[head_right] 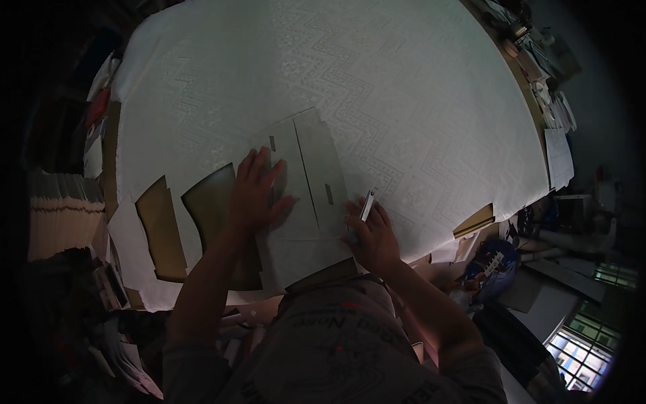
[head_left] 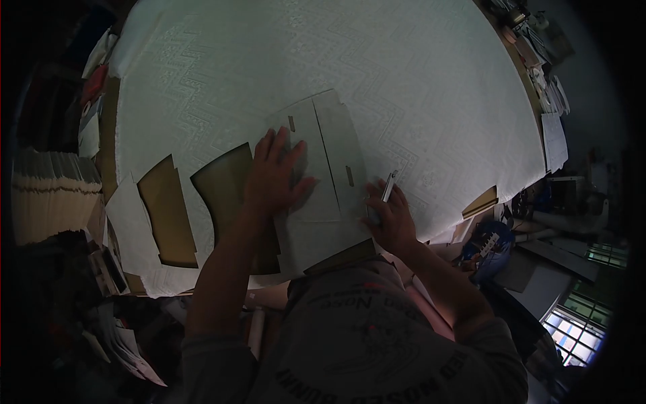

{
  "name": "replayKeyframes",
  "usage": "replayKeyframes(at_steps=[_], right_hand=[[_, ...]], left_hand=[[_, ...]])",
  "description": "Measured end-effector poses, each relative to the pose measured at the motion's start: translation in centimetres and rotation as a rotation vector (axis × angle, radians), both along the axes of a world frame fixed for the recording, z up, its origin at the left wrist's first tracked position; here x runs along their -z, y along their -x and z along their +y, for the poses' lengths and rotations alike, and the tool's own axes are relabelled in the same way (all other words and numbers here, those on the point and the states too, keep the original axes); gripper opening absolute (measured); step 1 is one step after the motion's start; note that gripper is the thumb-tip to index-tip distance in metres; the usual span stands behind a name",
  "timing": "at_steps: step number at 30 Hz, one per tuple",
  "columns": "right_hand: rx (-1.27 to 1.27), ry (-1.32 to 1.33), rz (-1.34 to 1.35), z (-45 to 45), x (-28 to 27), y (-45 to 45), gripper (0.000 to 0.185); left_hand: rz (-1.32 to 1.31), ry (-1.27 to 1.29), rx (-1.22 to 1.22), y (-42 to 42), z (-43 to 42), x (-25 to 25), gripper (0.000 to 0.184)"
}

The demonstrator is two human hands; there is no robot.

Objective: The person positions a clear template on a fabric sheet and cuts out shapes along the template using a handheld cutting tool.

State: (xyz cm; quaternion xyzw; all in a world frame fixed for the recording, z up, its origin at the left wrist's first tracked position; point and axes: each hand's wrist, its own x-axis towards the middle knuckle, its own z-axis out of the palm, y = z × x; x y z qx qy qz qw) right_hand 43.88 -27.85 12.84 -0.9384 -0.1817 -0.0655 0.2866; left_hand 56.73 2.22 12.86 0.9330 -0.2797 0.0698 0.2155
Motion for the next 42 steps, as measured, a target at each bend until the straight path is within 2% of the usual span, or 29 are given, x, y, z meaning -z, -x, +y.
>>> replayKeyframes(at_steps=[9, 11, 26, 42], right_hand=[[-0.003, -0.001, 0.006, 0.02, -0.33, -0.06, 0.052], [0.008, -0.003, -0.009, 0.2, -0.66, -0.13, 0.058], [-0.002, -0.01, 0.022, -0.19, 0.16, -0.05, 0.051], [-0.021, 0.034, 0.031, -0.11, -0.3, -0.06, 0.054]], left_hand=[[-0.004, 0.019, 0.004, -0.05, -0.1, -0.28, 0.075], [-0.004, 0.022, 0.003, -0.07, -0.1, -0.21, 0.076], [-0.025, 0.011, 0.003, -0.23, -0.18, 0.02, 0.077], [0.004, -0.001, 0.008, -0.26, -0.16, -0.34, 0.078]])
